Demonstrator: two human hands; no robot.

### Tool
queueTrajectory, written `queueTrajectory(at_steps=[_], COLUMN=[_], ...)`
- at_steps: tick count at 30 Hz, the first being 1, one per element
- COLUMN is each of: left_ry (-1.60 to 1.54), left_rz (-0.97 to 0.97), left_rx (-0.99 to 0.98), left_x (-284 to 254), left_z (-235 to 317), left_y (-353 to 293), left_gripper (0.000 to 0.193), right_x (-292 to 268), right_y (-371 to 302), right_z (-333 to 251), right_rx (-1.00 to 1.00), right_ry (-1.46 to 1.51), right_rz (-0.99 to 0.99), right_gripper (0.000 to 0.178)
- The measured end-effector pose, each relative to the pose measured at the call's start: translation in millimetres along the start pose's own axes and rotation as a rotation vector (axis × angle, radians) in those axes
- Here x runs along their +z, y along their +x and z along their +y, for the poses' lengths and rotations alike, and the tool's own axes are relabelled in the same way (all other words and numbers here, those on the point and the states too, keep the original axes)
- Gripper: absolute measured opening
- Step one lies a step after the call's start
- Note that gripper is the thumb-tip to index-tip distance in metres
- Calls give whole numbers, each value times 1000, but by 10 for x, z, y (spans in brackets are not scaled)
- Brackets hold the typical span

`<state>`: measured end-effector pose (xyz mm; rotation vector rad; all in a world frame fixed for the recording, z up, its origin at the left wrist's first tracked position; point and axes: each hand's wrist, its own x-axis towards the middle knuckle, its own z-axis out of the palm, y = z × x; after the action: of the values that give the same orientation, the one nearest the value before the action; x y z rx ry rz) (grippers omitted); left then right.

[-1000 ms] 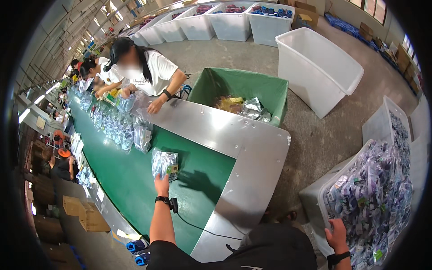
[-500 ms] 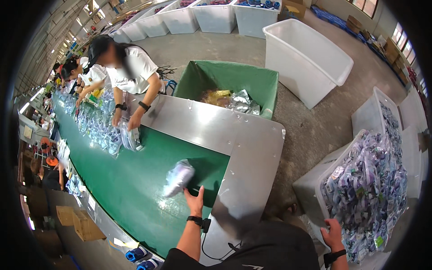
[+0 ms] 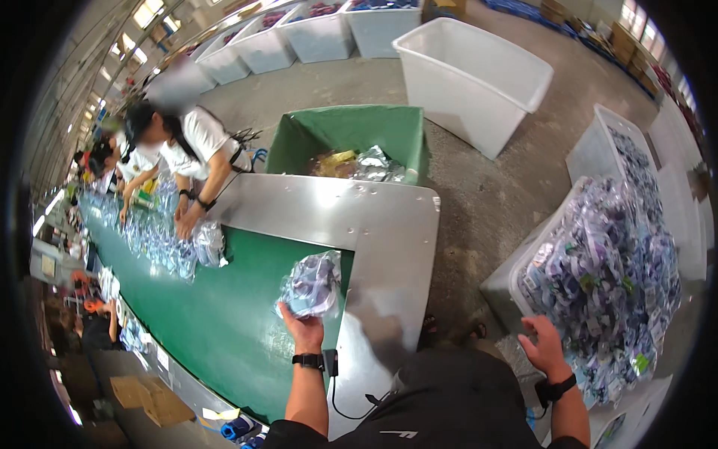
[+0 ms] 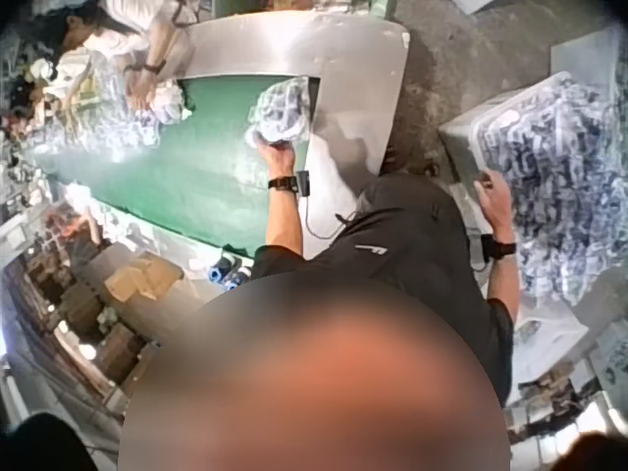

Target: The person repeatedly picks up packaged shoes from a green conveyor belt and places them into a large white bin. The person handles the items one by one, moving them from the belt to the bin in a repetitive cycle.

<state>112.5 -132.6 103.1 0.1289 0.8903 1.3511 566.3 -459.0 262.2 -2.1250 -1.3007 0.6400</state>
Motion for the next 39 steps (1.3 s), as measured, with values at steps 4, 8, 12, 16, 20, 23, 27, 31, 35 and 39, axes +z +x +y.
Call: queueTrajectory(at_steps=[4, 8, 12, 16, 20, 23, 27, 31, 35, 39], left_ry=[19, 76, 944, 1281, 1101, 84, 488, 536, 593, 705], left_rz=[-255, -462, -924, -1339, -1407, -737, -904, -914, -826, -715], left_rx=[-295, -539, -117, 62, -157, -1572, -1172, -1017, -901, -765], left_x=[716, 1359, 1800, 2087, 2166, 2231, 2238, 2141, 1934, 1783], left_z=[-126, -505, -979, -1494, -1746, -1978, -2015, -2037, -1956, -1771], left_y=[-627, -1315, -1879, -2268, -2433, -2453, -2420, -2177, -1936, -1856], left_gripper=[77, 66, 71, 63, 60, 69, 72, 79, 64, 58], right_x=[-246, -520, -676, -845, -1080, -1331, -1996, -2568, -2599, -2103], right_y=[232, 392, 432, 261, 63, -182, -652, -1043, -1274, -1333], right_z=[-350, -631, -745, -571, -183, 62, 442, 848, 1348, 1567], right_rx=[-182, -369, -650, -751, -585, -464, -295, -95, 96, 141], right_ry=[25, 14, 12, 87, 216, 226, -29, -508, -740, -541], right_rz=[84, 63, 78, 75, 116, 283, 520, 818, 780, 671], right_gripper=[37, 52, 78, 80, 80, 84, 86, 78, 69, 64])
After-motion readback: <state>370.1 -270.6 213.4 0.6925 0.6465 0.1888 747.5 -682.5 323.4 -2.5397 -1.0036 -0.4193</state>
